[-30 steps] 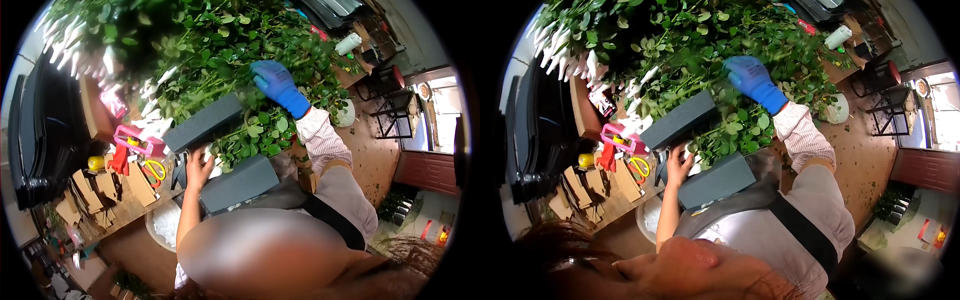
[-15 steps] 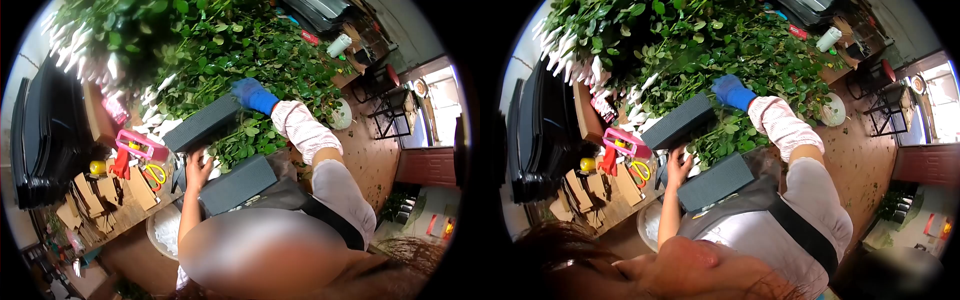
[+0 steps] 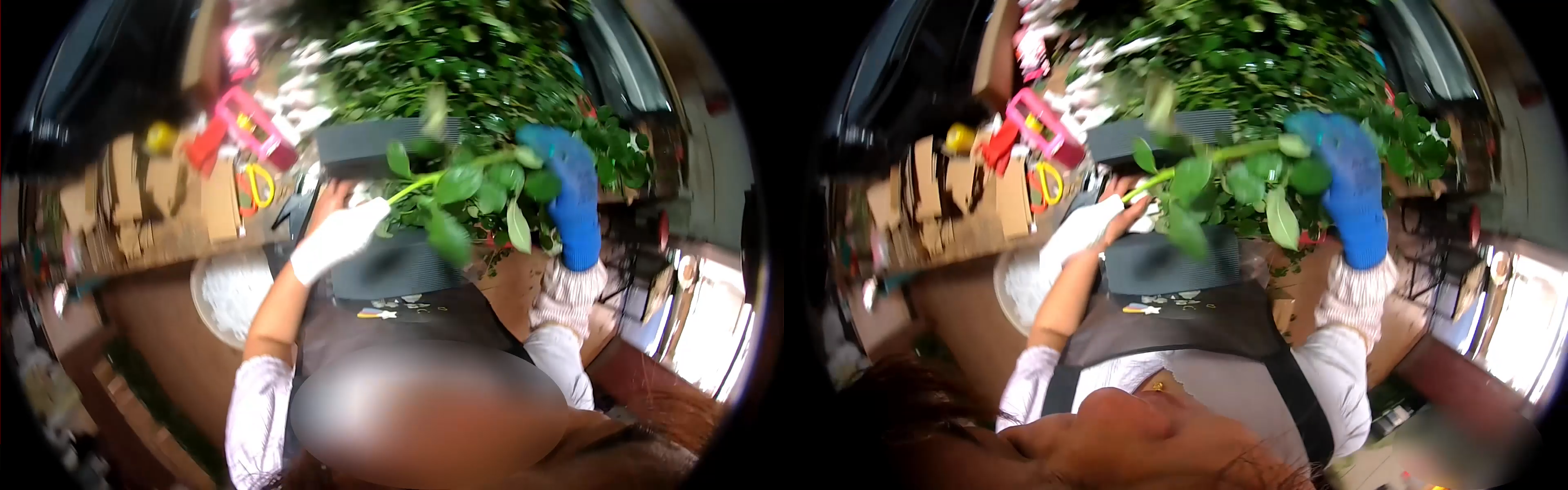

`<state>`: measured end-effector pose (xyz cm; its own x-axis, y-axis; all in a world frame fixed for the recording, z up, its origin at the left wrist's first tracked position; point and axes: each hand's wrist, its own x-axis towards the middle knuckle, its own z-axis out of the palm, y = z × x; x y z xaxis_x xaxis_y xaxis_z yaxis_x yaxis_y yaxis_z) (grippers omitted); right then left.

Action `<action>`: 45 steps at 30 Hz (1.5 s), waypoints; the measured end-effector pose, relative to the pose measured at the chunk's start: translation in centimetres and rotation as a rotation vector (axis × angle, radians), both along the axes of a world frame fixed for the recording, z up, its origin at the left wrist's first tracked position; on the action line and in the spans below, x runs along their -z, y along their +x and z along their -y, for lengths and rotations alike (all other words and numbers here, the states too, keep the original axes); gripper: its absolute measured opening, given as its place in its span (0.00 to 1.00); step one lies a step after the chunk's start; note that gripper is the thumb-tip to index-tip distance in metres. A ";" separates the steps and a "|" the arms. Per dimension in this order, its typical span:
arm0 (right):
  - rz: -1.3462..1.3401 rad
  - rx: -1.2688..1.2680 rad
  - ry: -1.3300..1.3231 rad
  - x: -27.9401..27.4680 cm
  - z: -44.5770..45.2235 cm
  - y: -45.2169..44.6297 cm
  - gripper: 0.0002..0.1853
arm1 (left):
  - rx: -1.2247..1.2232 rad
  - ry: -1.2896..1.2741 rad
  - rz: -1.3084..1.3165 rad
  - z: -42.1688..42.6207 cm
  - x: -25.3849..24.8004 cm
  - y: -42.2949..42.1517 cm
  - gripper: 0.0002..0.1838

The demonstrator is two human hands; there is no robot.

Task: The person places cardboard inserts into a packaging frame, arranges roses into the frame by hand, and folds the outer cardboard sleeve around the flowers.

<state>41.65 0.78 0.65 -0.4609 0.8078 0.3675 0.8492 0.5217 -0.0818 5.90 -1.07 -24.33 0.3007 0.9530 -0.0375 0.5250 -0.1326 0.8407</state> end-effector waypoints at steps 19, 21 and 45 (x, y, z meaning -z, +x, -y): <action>0.495 0.121 -0.714 19.1 -3.5 -13.8 0.21 | -0.048 0.206 0.024 0.4 0.9 -0.2 0.21; 0.425 0.181 -0.710 20.4 -3.5 -13.7 0.22 | -0.070 0.206 0.017 0.5 0.9 -0.4 0.20; 0.372 0.281 -0.735 23.0 -3.3 -12.5 0.29 | -0.361 -0.036 0.045 -1.6 2.3 -0.7 0.12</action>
